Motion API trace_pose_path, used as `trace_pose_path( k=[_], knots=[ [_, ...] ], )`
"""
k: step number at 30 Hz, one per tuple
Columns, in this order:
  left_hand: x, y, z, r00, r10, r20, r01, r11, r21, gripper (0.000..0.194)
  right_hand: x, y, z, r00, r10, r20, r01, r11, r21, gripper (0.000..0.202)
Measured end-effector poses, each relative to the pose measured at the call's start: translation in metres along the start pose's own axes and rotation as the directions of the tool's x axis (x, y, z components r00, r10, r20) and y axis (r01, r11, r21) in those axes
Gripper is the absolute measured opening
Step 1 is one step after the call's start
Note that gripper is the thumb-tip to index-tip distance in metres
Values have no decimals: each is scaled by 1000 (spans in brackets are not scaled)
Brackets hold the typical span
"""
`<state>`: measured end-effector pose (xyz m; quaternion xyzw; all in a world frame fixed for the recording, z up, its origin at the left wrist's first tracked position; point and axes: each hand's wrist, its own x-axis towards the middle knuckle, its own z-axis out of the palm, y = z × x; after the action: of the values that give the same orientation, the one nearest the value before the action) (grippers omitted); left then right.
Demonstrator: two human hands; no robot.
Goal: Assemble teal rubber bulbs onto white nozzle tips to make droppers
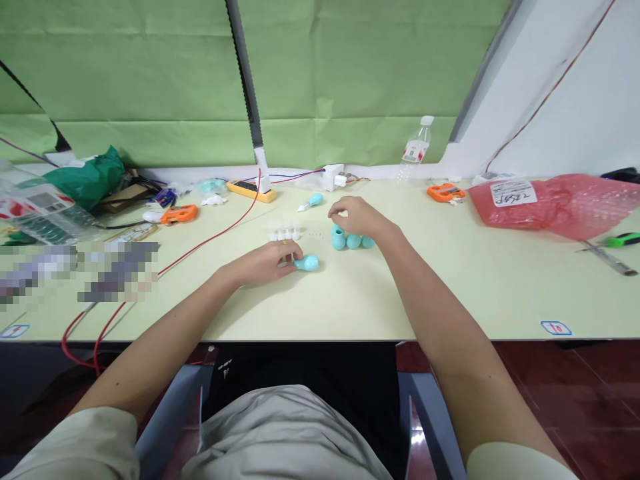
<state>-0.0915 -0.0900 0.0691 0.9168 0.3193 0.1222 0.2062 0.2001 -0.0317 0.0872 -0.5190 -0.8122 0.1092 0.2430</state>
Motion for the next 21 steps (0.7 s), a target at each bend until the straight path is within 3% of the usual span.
trace_pose_path(
  k=[3,7,11,21],
  knots=[
    [0,0,0,1000,8,-1,-8,1000,1,21,-3,-16,7,985,-159,61,167,976,-141,25],
    [1,-1,1,1000,15,-5,-15,1000,12,20,-5,-31,19,963,-189,194,245,912,-330,26],
    [0,-2,1,1000,23,-3,-23,1000,7,21,-4,-32,27,951,-172,257,268,872,-409,30],
    [-1,-2,1,1000,28,-1,-28,1000,5,21,-1,-29,37,959,-126,252,234,853,-467,38]
  ],
)
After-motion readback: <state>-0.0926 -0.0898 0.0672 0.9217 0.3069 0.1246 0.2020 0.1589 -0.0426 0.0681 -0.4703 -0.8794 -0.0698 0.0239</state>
